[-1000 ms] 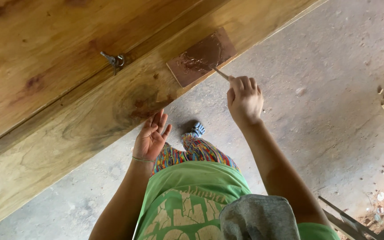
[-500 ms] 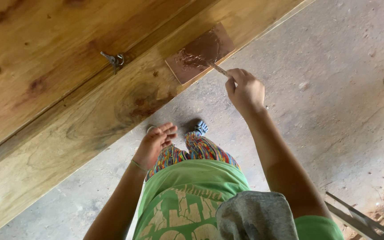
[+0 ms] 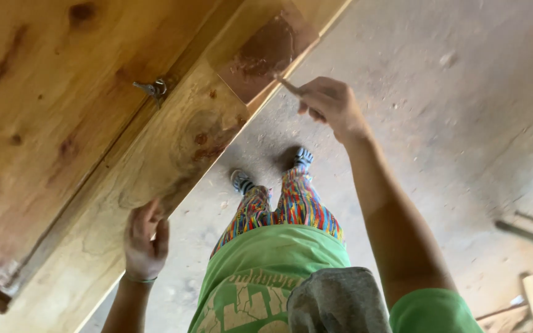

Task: Apply wood filler paste to cracks and imperfections on a wooden board using a small applicator stick.

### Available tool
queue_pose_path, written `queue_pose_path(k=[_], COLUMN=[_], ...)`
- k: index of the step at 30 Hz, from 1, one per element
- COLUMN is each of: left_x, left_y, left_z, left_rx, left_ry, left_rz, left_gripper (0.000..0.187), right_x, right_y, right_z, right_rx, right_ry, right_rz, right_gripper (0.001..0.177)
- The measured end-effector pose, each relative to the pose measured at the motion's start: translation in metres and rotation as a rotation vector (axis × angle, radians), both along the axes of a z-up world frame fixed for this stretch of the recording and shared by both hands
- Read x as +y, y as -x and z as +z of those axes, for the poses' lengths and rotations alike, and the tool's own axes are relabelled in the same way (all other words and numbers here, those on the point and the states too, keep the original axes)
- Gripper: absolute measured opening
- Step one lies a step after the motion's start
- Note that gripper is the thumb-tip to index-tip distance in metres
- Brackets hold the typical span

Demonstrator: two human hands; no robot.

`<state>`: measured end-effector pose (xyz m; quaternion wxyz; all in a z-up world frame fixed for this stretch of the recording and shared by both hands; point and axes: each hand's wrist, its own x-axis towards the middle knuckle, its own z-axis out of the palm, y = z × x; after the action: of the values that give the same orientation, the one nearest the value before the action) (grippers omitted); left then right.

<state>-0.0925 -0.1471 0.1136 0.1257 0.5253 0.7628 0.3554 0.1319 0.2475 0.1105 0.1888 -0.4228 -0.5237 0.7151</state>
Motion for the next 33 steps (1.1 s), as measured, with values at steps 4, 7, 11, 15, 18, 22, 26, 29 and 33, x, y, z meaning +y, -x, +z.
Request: queue_pose_path(k=[4, 7, 11, 15, 18, 22, 26, 29, 33], left_x=[-0.042, -0.055, -0.062, -0.056, -0.055, -0.060, -0.068, -0.073, -0.070], left_y=[0.027, 0.041, 0.053, 0.048, 0.048, 0.054, 0.057, 0.061, 0.064], left_z=[-0.020, -0.027, -0.043, -0.034, -0.033, -0.040, -0.042, -0.045, -0.047], left_rx=[0.094, 0.209, 0.326, 0.361, 0.357, 0.324, 0.287, 0.273, 0.291], left_ry=[0.049, 0.112, 0.128, 0.115, 0.133, 0.122, 0.156, 0.155, 0.143], left_rz=[0.007, -0.085, -0.156, -0.167, -0.159, -0.164, -0.134, -0.133, -0.150], left_gripper=[0.056, 0.060, 0.064, 0.058, 0.057, 0.055, 0.055, 0.057, 0.057], right_x=[-0.067, -0.134, -0.197, -0.232, -0.236, -0.245, -0.253, -0.251, -0.247], right_y=[-0.015, -0.018, -0.003, 0.022, 0.040, 0.054, 0.069, 0.075, 0.079], right_z=[-0.037, -0.054, -0.062, -0.088, -0.079, -0.090, -0.094, -0.082, -0.074], right_rx=[0.180, 0.196, 0.085, 0.204, 0.188, 0.382, 0.439, 0.453, 0.501], right_ry=[0.048, 0.278, 0.582, 0.627, 0.761, 0.776, 0.801, 0.774, 0.828], right_rz=[0.030, -0.028, -0.122, -0.285, -0.324, -0.378, -0.435, -0.448, -0.446], right_gripper=[0.025, 0.028, 0.024, 0.034, 0.040, 0.040, 0.045, 0.045, 0.043])
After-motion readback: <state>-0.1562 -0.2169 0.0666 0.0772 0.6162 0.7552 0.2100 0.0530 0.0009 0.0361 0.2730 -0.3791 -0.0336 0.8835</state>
